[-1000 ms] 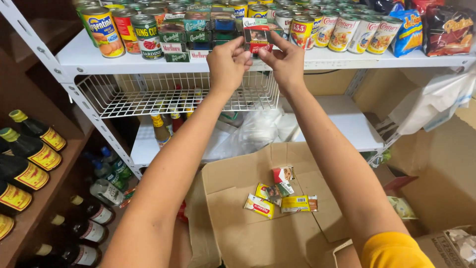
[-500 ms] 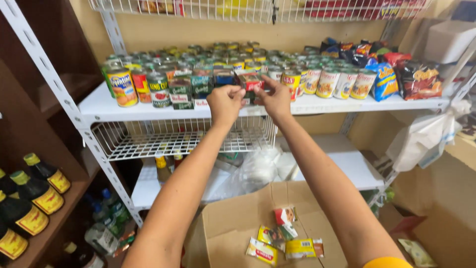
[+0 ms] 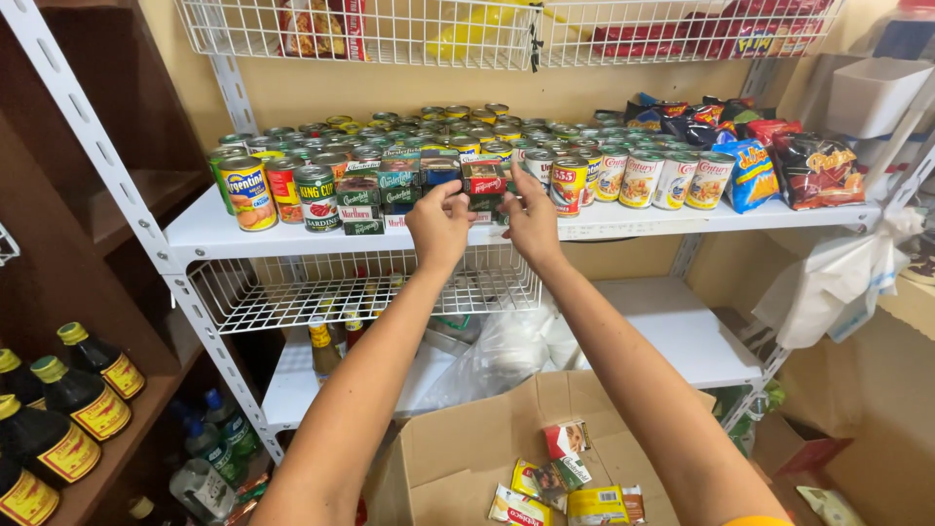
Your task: Stocking cigarette packs and canned goods from a cardboard box onto store shelves.
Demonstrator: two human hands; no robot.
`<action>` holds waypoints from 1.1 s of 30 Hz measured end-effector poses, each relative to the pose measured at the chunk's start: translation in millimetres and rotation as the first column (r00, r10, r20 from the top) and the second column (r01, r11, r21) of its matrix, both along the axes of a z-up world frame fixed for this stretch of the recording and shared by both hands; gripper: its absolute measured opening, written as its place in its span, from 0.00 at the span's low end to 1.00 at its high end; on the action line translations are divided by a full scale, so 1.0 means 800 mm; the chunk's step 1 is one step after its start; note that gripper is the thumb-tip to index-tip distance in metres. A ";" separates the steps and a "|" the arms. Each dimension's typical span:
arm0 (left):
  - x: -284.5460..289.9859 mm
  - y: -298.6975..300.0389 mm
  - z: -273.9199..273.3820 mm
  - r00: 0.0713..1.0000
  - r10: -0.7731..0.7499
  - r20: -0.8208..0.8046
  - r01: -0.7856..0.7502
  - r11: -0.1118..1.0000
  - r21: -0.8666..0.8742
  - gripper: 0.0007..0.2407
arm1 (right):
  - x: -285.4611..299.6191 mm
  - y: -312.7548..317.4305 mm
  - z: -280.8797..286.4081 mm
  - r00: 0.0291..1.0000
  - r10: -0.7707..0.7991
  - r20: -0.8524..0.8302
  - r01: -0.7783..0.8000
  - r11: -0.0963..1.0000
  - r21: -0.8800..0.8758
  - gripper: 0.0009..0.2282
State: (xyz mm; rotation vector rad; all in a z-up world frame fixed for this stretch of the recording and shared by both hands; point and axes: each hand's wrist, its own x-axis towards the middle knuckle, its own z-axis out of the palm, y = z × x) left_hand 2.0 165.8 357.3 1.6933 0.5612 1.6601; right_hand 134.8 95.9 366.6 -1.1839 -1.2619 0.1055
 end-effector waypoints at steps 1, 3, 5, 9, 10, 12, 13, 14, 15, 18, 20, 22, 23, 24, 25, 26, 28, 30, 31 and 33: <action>0.001 -0.001 -0.005 1.000 -0.001 -0.001 0.001 1.000 -0.002 0.10 | 0.006 0.006 -0.015 1.000 -0.001 -0.001 0.001 1.000 -0.002 0.23; 0.003 -0.003 -0.014 1.000 0.020 -0.003 -0.020 0.999 0.028 0.11 | 0.018 0.018 -0.044 0.970 -0.155 0.186 0.118 0.973 0.199 0.26; 0.005 -0.006 -0.017 0.999 0.034 0.008 -0.034 0.998 0.050 0.12 | 0.008 0.006 -0.048 0.943 -0.215 0.253 0.145 0.952 0.270 0.28; 0.013 0.004 -0.028 0.993 0.117 0.021 -0.119 0.977 0.177 0.14 | -0.020 -0.015 -0.036 0.928 -0.238 0.287 0.171 0.956 0.238 0.30; 0.014 0.006 -0.027 0.993 0.117 0.021 -0.119 0.977 0.177 0.14 | -0.018 -0.011 -0.036 0.928 -0.238 0.287 0.171 0.956 0.239 0.30; 0.015 0.009 -0.027 0.984 0.177 0.000 -0.172 0.958 0.230 0.15 | -0.012 -0.003 -0.041 0.918 -0.228 0.326 0.152 0.958 0.243 0.29; 0.016 0.009 -0.027 0.985 0.175 -0.001 -0.170 0.958 0.229 0.15 | -0.010 -0.002 -0.040 0.917 -0.229 0.325 0.153 0.958 0.242 0.29; 0.017 0.009 -0.028 0.985 0.172 -0.005 -0.167 0.960 0.223 0.15 | -0.009 -0.002 -0.040 0.907 -0.241 0.344 0.160 0.956 0.247 0.29; 0.017 0.009 -0.027 0.985 0.171 -0.007 -0.166 0.962 0.217 0.15 | -0.008 0.000 -0.039 0.897 -0.251 0.365 0.164 0.953 0.253 0.29; 0.017 0.005 -0.026 0.985 0.173 0.002 -0.168 0.953 0.251 0.14 | -0.013 -0.007 -0.027 0.906 -0.240 0.348 0.203 0.969 0.139 0.30; 0.018 0.004 -0.025 0.983 0.181 -0.009 -0.172 0.949 0.264 0.14 | -0.011 -0.006 -0.027 0.919 -0.209 0.333 0.184 0.977 0.105 0.30; 0.021 0.007 -0.028 0.982 0.188 -0.019 -0.176 0.944 0.278 0.14 | -0.004 -0.001 -0.031 0.931 -0.180 0.318 0.165 0.984 0.072 0.31; 0.024 0.010 -0.030 0.980 0.195 -0.029 -0.178 0.939 0.294 0.15 | 0.002 0.004 -0.036 0.929 -0.162 0.333 0.139 0.986 0.092 0.32; 0.026 0.013 -0.032 0.979 0.202 -0.040 -0.180 0.934 0.309 0.15 | 0.007 0.009 -0.040 0.926 -0.144 0.349 0.111 0.988 0.111 0.32; 0.027 0.012 -0.030 0.979 0.202 -0.038 -0.180 0.934 0.310 0.15 | 0.006 0.008 -0.037 0.926 -0.144 0.350 0.111 0.987 0.112 0.32; 0.028 0.010 -0.028 0.978 0.203 -0.046 -0.180 0.934 0.309 0.16 | 0.005 0.006 -0.034 0.918 -0.144 0.371 0.118 0.989 0.093 0.33; 0.028 0.009 -0.028 0.977 0.205 -0.055 -0.179 0.935 0.307 0.17 | 0.006 0.005 -0.032 0.910 -0.142 0.390 0.124 0.990 0.072 0.34; 0.028 0.009 -0.028 0.974 0.212 -0.074 -0.181 0.937 0.298 0.18 | 0.009 0.009 -0.033 0.895 -0.129 0.427 0.130 0.991 0.025 0.35; 0.029 0.010 -0.028 0.975 0.211 -0.075 -0.180 0.937 0.298 0.18 | 0.010 0.010 -0.033 0.895 -0.129 0.426 0.131 0.991 0.024 0.35; 0.029 0.010 -0.027 0.973 0.208 -0.103 -0.171 0.942 0.290 0.19 | 0.011 0.012 -0.032 0.874 -0.136 0.467 0.146 0.989 0.013 0.35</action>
